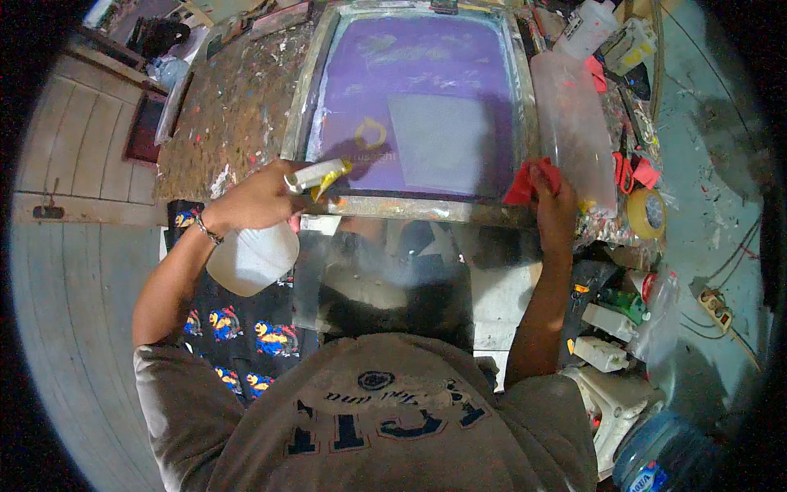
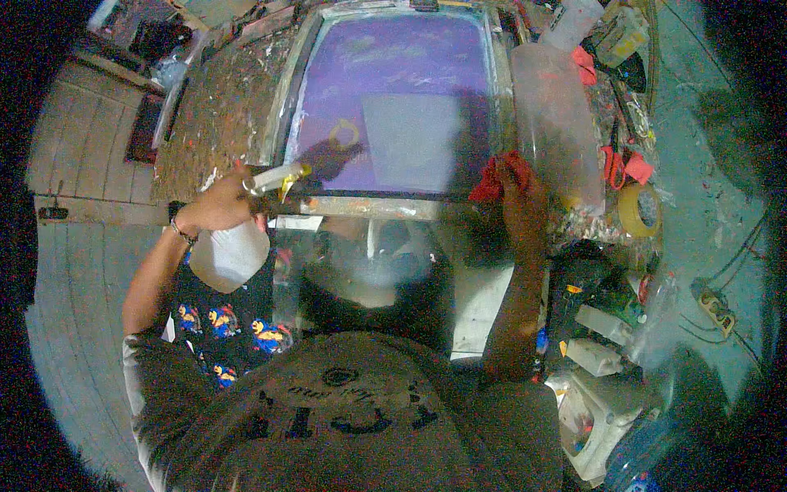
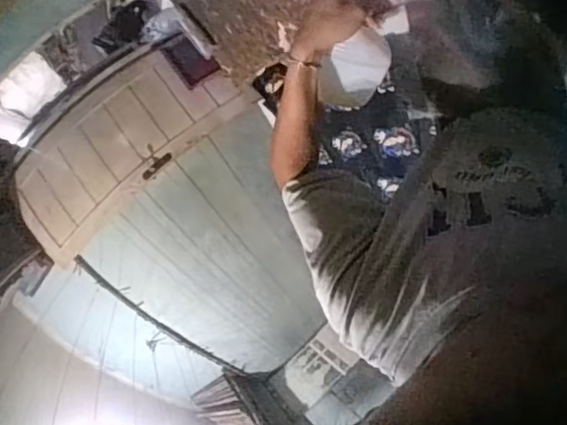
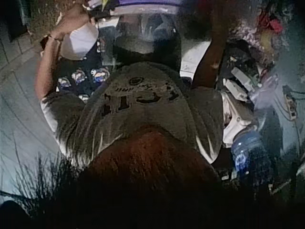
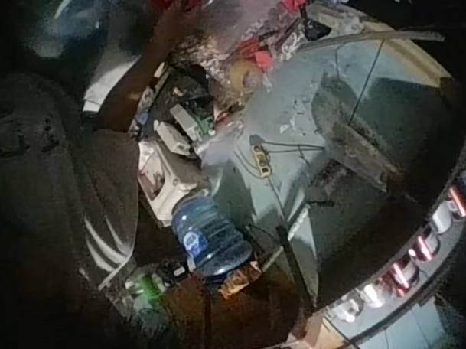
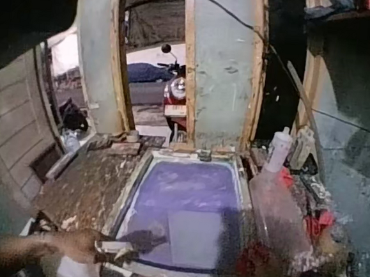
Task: The person performs screen printing on black fabric pieces using a squeegee to spread purple ink across a screen. They repeatedly pull the screen back, lift it to reveal printed designs, and place each finished piece onto a growing stack. The person also cleans the screen with a spray bottle and cloth between prints.
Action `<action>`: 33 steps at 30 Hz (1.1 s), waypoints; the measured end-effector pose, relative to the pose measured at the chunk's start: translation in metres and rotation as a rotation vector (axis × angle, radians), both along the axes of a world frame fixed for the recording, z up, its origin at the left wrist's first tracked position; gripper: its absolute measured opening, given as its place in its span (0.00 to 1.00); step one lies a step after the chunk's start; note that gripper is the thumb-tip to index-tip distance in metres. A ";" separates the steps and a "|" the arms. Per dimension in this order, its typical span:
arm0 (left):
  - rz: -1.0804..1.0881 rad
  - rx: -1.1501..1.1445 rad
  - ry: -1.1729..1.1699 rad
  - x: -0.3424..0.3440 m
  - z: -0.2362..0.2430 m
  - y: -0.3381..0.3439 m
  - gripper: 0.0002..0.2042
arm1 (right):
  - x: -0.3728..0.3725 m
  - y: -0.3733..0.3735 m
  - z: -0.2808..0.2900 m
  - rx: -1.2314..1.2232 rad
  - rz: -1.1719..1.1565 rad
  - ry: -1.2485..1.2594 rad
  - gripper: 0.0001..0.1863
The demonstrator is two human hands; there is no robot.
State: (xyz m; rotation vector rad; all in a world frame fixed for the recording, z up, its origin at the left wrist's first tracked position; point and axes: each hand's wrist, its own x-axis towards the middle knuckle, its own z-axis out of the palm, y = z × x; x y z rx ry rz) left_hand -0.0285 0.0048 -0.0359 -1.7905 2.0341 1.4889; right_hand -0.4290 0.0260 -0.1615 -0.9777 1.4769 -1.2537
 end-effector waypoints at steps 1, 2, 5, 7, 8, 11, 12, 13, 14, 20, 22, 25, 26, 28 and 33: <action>-0.058 -0.006 0.003 -0.002 -0.001 0.004 0.25 | 0.002 0.001 0.001 0.001 -0.003 0.015 0.18; -0.121 -0.011 0.007 -0.004 -0.003 0.007 0.25 | 0.004 0.004 0.005 0.003 -0.011 0.031 0.17; -0.152 -0.070 0.010 -0.001 -0.013 0.012 0.17 | 0.000 0.006 -0.001 -0.024 -0.040 0.116 0.17; -0.234 -0.119 0.010 -0.002 -0.019 0.011 0.17 | -0.004 0.006 -0.007 -0.055 -0.039 0.115 0.17; -0.282 -0.156 -0.006 -0.003 -0.023 0.011 0.16 | -0.005 0.007 -0.008 -0.068 -0.026 0.077 0.17; -0.320 -0.146 -0.054 -0.016 -0.024 0.006 0.15 | -0.008 0.007 -0.015 -0.065 -0.024 0.069 0.17; -0.322 -0.123 -0.064 -0.028 -0.021 0.003 0.15 | -0.010 0.008 -0.017 -0.055 -0.037 0.089 0.17; -0.300 -0.089 -0.049 -0.046 -0.012 0.003 0.13 | -0.012 0.010 -0.016 -0.050 -0.038 0.096 0.17; -0.325 -0.083 -0.061 -0.052 -0.013 0.000 0.13 | -0.011 0.012 -0.013 -0.046 -0.031 0.092 0.17; -0.491 -0.156 -0.063 -0.079 -0.027 -0.017 0.12 | -0.022 0.016 -0.018 -0.068 -0.055 0.157 0.17; -0.406 -0.147 -0.076 -0.087 -0.023 -0.019 0.11 | -0.026 0.017 -0.017 -0.059 -0.062 0.176 0.18; -0.414 -0.134 -0.125 -0.078 -0.031 -0.027 0.12 | -0.033 0.016 -0.019 -0.021 -0.040 0.170 0.20; -0.443 -0.128 -0.147 -0.073 -0.032 -0.030 0.12 | -0.034 0.016 -0.021 -0.009 -0.049 0.170 0.20; -0.264 -0.044 -0.064 -0.060 -0.023 -0.021 0.14 | -0.039 0.016 -0.025 0.023 -0.057 0.183 0.21; -0.028 -0.022 0.012 -0.023 -0.011 -0.015 0.17 | -0.025 0.013 -0.013 0.093 -0.055 0.191 0.21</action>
